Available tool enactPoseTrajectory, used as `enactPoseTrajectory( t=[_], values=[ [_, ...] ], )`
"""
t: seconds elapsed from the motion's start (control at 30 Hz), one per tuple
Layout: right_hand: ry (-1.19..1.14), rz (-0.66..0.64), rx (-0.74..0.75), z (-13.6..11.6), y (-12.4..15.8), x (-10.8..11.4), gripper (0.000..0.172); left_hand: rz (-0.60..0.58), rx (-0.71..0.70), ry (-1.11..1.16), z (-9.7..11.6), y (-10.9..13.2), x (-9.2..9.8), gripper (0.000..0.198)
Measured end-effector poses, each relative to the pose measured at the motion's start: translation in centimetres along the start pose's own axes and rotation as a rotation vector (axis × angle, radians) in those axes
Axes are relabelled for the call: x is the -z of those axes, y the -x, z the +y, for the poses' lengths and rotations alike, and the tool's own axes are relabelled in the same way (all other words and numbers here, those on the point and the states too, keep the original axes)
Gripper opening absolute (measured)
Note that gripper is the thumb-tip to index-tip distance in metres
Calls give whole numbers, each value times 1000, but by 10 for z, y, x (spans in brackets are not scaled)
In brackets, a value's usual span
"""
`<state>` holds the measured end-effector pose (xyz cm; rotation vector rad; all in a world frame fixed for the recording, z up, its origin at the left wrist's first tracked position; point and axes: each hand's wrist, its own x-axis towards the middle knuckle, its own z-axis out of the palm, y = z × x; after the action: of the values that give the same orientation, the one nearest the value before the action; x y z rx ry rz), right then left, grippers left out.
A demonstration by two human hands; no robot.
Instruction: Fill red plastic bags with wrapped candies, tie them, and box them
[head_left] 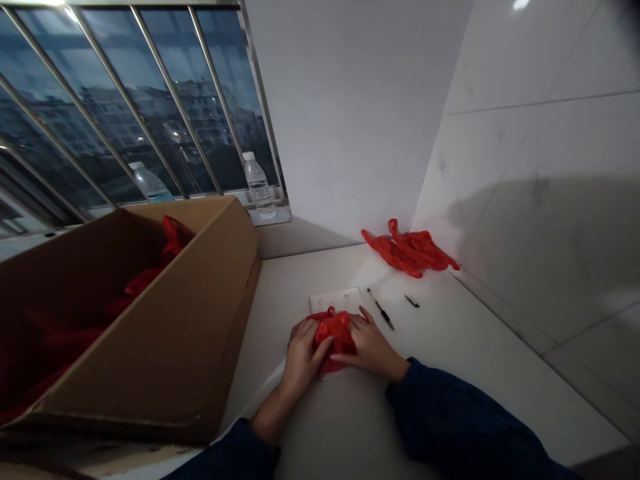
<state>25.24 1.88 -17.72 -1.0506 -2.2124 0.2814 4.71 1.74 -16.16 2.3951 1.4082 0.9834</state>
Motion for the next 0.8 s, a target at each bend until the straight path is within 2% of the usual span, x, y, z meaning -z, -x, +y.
enactPoseTrajectory(
  t=[0.07, 0.13, 0.2, 0.27, 0.33, 0.43, 0.57, 0.8],
  values=[
    [30, 24, -25, 3, -1, -1, 44, -24, -9, -34, 1, 0, 1, 34],
    [51, 45, -39, 4, -1, 0, 38, -44, -5, -102, 1, 2, -1, 52],
    [65, 34, -49, 3, 1, -1, 54, -80, -16, -178, -2, 5, -7, 66],
    [85, -3, -70, 1, 4, -6, 78, -134, -49, -233, -5, 8, -16, 72],
    [113, -43, -99, 1, 7, -13, 92, -169, -74, -264, -7, 11, -24, 76],
    [125, -82, -122, 1, 9, -22, 92, -173, -68, -293, -10, 13, -33, 77],
    [121, -61, -137, 0, 9, -26, 87, -174, -39, -313, -11, 13, -37, 77],
    [100, -65, -145, 1, 9, -24, 88, -187, -6, -211, -8, 10, -31, 72]
  ],
)
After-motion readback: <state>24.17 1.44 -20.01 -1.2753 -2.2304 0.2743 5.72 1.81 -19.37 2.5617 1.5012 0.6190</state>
